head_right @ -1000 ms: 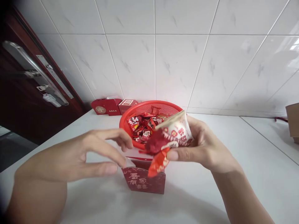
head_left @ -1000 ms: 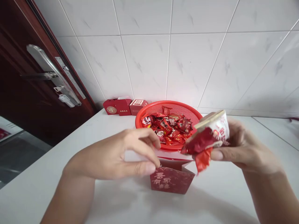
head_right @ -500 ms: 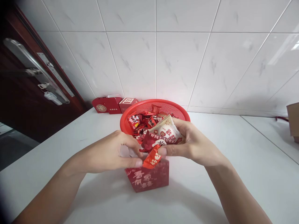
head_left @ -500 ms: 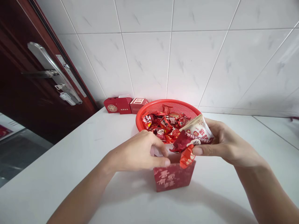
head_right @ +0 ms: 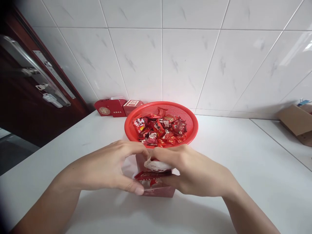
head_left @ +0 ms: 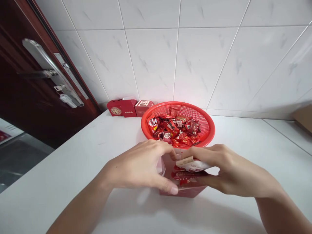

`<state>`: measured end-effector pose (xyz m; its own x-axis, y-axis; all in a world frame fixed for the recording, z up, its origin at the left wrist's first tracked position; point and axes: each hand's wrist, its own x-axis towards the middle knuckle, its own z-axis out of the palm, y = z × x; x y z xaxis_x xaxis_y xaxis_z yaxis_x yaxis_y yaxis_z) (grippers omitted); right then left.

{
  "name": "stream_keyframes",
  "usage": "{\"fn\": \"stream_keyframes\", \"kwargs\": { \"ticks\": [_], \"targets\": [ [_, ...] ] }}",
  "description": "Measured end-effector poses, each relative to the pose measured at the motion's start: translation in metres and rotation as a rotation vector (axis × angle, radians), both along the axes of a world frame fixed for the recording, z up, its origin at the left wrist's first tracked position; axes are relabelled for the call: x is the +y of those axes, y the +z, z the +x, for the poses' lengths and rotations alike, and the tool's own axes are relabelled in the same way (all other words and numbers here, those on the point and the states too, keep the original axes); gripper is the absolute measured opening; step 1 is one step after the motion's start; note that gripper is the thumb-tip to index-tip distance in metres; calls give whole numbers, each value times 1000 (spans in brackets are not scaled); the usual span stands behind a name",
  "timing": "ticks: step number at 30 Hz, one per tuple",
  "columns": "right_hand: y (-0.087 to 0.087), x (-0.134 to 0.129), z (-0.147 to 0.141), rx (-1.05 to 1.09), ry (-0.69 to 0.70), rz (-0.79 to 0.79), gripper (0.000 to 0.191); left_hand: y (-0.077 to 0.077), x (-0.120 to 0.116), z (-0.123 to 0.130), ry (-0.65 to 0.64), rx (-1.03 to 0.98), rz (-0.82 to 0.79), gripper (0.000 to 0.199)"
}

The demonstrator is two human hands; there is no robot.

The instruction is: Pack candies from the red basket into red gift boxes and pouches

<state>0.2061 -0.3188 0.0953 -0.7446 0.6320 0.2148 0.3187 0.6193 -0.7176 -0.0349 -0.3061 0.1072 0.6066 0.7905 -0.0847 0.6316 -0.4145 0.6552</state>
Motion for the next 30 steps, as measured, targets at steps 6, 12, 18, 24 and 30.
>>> {"fn": "stream_keyframes", "kwargs": {
  "ticks": [6, 12, 18, 24, 30],
  "targets": [
    [-1, -4, -4, -21, -30, -35, 21, 2, -7, 2, -44, 6, 47, 29],
    [1, -6, -1, 1, -31, -64, 17, 1, -12, 2, -86, -25, 104, 32],
    [3, -14, -5, -75, -27, -101, 25, 2, -20, 1, -88, 17, 134, 29],
    [2, -18, -5, -10, -83, -140, 15, 0, -25, 0, -105, 59, 167, 31],
    [7, -26, -9, 208, -130, -346, 23, 2, -19, 1, -110, 38, 114, 31]
  ]
}}
